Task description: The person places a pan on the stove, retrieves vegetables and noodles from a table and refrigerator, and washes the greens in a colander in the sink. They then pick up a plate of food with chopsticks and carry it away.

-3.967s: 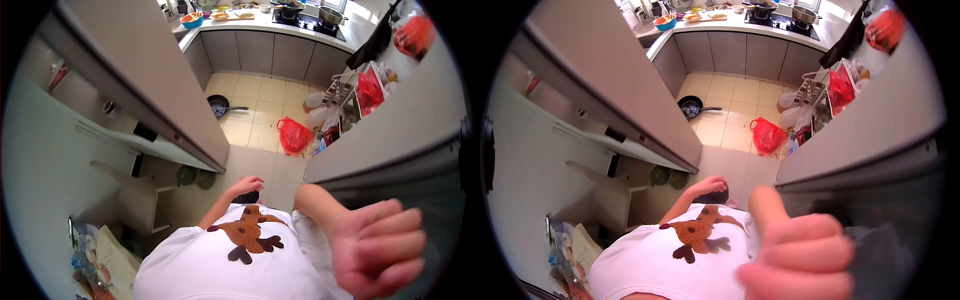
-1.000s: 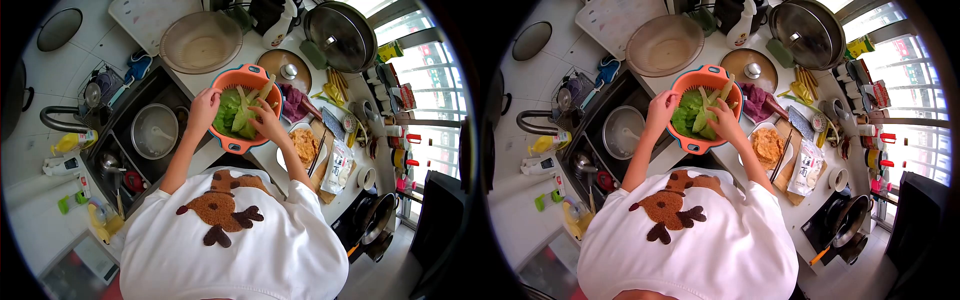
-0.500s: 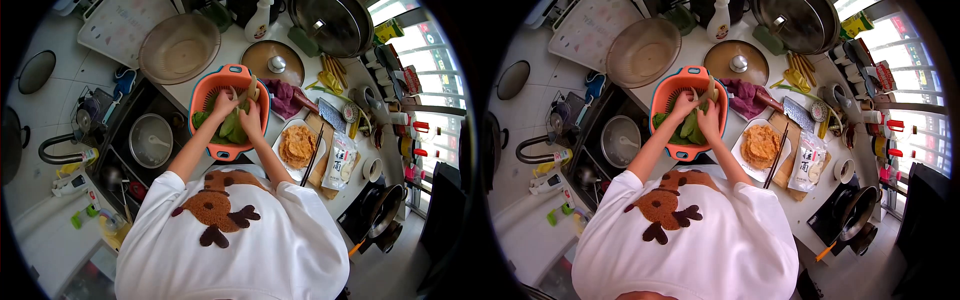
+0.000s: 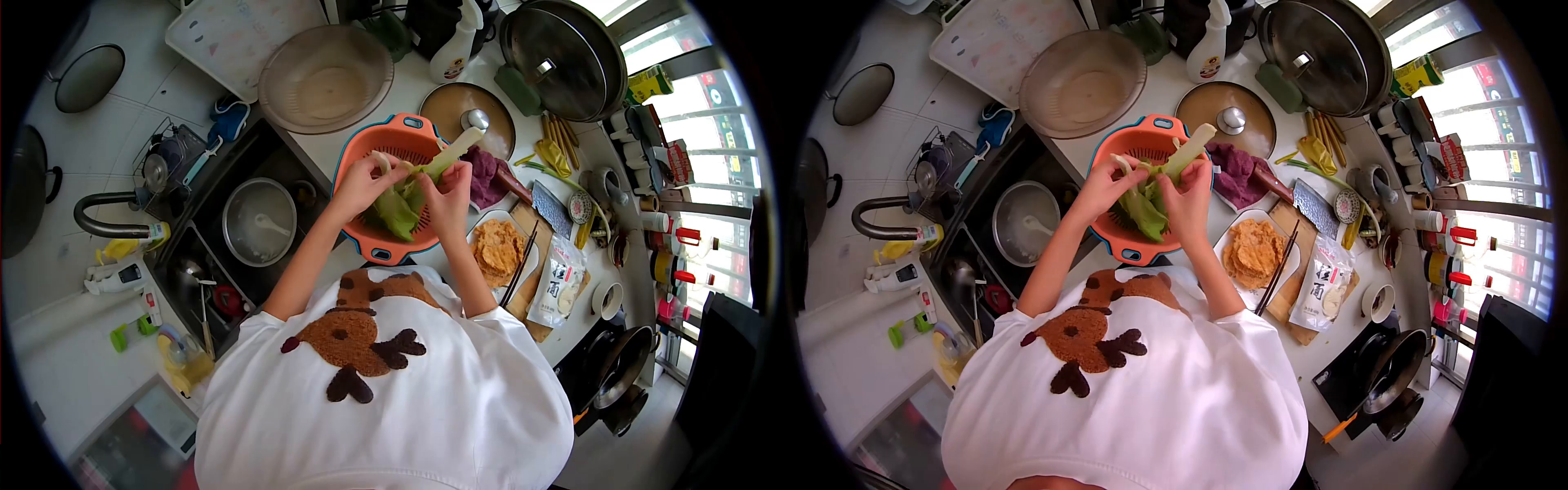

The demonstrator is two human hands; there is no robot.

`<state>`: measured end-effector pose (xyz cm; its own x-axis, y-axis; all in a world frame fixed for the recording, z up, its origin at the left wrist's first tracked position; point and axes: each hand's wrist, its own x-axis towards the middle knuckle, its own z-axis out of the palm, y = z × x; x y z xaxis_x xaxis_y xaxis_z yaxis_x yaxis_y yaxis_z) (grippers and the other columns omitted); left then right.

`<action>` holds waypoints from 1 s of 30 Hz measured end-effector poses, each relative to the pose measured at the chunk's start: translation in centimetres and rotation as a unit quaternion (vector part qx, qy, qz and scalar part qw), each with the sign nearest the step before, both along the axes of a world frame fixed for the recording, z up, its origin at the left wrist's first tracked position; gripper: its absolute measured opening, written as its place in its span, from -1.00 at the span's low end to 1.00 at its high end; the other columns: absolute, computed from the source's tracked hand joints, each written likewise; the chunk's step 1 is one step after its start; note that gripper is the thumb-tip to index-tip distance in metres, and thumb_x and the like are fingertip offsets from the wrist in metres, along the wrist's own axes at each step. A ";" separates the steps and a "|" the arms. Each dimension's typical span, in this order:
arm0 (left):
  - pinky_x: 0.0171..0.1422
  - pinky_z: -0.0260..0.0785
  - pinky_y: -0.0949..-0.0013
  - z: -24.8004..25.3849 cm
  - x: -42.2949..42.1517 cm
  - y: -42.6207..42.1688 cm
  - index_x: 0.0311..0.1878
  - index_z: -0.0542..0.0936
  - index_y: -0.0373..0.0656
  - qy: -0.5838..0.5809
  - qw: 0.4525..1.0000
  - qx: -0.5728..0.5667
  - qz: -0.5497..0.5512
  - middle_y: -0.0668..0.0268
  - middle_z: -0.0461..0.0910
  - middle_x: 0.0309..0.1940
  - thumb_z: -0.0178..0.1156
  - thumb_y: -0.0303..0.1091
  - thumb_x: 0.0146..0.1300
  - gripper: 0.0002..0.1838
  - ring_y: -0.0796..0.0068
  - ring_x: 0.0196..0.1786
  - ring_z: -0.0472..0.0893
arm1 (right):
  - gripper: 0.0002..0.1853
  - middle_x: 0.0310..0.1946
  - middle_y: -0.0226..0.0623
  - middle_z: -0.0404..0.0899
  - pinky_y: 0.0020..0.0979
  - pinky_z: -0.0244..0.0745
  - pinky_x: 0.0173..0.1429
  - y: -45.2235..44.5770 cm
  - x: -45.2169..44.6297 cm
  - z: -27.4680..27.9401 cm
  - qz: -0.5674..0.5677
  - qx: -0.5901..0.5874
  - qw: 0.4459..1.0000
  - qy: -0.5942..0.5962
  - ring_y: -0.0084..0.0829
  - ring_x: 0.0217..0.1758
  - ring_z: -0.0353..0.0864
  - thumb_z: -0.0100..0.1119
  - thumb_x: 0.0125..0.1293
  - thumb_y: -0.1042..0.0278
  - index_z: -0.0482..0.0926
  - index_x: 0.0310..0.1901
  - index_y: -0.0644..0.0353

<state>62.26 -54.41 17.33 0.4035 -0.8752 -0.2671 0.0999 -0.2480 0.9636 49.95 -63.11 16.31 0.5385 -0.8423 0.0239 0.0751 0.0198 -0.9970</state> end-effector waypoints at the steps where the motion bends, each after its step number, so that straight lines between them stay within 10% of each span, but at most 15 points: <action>1: -0.15 0.28 0.54 1.2 -0.1 0.3 -0.26 0.48 -0.26 0.000 0.999 -0.034 0.014 0.39 0.51 -0.36 0.09 -0.29 0.17 -0.79 0.67 -0.26 0.45 | -0.62 -0.40 -0.34 0.37 -0.59 0.40 -0.26 0.0 0.0 1.1 -0.005 0.022 0.999 -0.024 -0.57 -0.32 0.46 0.15 0.00 0.63 0.15 -0.24 0.23; 7: -0.36 0.32 0.63 5.0 -0.5 1.3 -0.22 0.43 -0.30 -0.024 0.987 -0.116 0.112 0.31 0.54 -0.44 0.05 -0.34 0.20 -0.79 0.66 -0.43 0.48 | -0.53 -0.31 -0.21 0.54 -0.57 0.43 -0.16 -0.4 -0.5 7.5 0.056 0.002 0.997 -0.058 -0.56 -0.20 0.51 0.01 0.12 0.63 0.15 0.08 0.30; 10: -0.38 0.31 0.61 5.0 -0.7 1.1 -0.27 0.42 -0.27 -0.092 0.972 -0.139 0.166 0.34 0.52 -0.45 0.04 -0.30 0.21 -0.80 0.68 -0.44 0.47 | -0.82 -0.42 -0.33 0.55 -0.58 0.39 -0.25 -0.5 -0.2 6.6 0.070 0.017 0.997 0.019 -0.63 -0.36 0.50 0.04 0.15 0.48 0.50 -0.22 0.33; 22: -0.14 0.27 0.54 3.0 -2.4 -0.2 -0.19 0.41 -0.22 0.041 0.965 -0.165 0.198 0.39 0.45 -0.36 -0.07 -0.17 0.27 -0.72 0.65 -0.30 0.40 | -0.69 -0.53 0.02 0.45 -0.15 0.32 -0.32 1.8 0.4 3.9 0.122 -0.228 0.921 0.291 -0.02 -0.39 0.46 0.03 0.12 0.19 0.29 -0.41 0.31; 30: -0.31 0.32 0.57 2.9 -1.4 0.0 -0.19 0.41 -0.24 0.043 0.955 -0.183 0.231 0.37 0.51 -0.47 0.12 -0.20 0.15 -0.69 0.66 -0.40 0.46 | -0.68 -0.48 0.00 0.42 -0.23 0.32 -0.27 1.7 -0.4 3.3 0.164 -0.303 0.898 0.274 -0.11 -0.37 0.44 0.04 0.16 0.17 0.32 -0.39 0.33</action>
